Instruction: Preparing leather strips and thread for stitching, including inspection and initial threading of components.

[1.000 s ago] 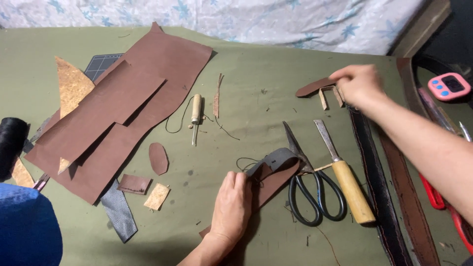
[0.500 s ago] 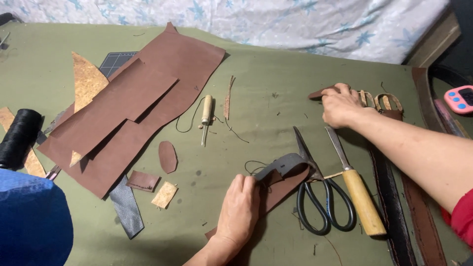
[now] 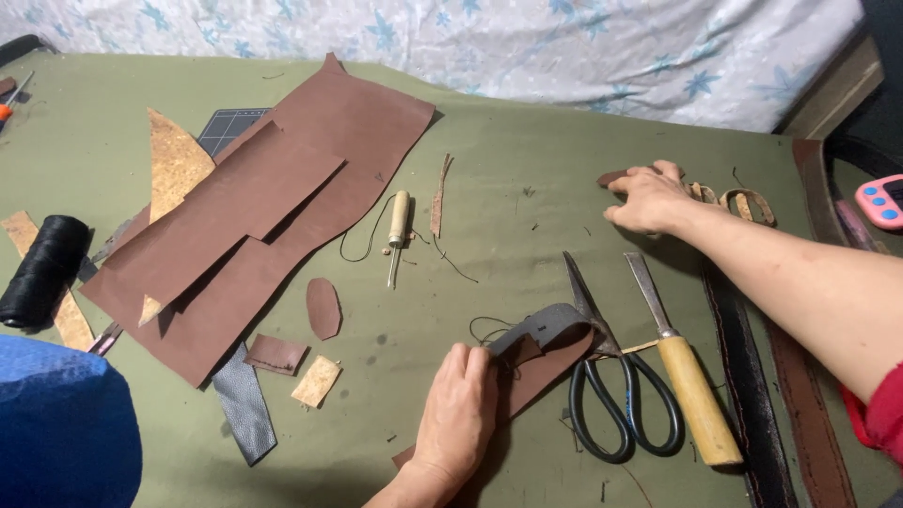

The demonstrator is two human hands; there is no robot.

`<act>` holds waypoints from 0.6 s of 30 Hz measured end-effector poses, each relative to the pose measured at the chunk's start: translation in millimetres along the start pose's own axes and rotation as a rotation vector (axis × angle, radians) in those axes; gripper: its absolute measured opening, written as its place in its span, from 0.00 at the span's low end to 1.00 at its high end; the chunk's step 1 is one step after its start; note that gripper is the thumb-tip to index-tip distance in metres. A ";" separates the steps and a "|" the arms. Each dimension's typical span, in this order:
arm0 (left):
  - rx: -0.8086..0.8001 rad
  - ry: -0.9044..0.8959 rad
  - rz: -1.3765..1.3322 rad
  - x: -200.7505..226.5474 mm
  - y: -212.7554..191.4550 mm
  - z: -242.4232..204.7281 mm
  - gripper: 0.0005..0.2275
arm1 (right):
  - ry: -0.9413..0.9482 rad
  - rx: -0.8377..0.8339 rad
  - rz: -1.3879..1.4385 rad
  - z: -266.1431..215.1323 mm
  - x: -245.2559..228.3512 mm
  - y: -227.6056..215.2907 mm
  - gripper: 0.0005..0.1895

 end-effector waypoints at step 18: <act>0.040 -0.051 -0.076 3.3 -3.9 3.0 0.02 | -0.002 -0.165 0.428 -203.0 6.6 -30.0 0.14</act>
Point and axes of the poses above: each hand's wrist, its own z-axis towards the middle knuckle, its own y-axis out of the palm, x = y × z, the point moved 1 cm from there along z, towards the middle knuckle, and after that the axes turned 13 degrees about y, right-handed, at the moved point
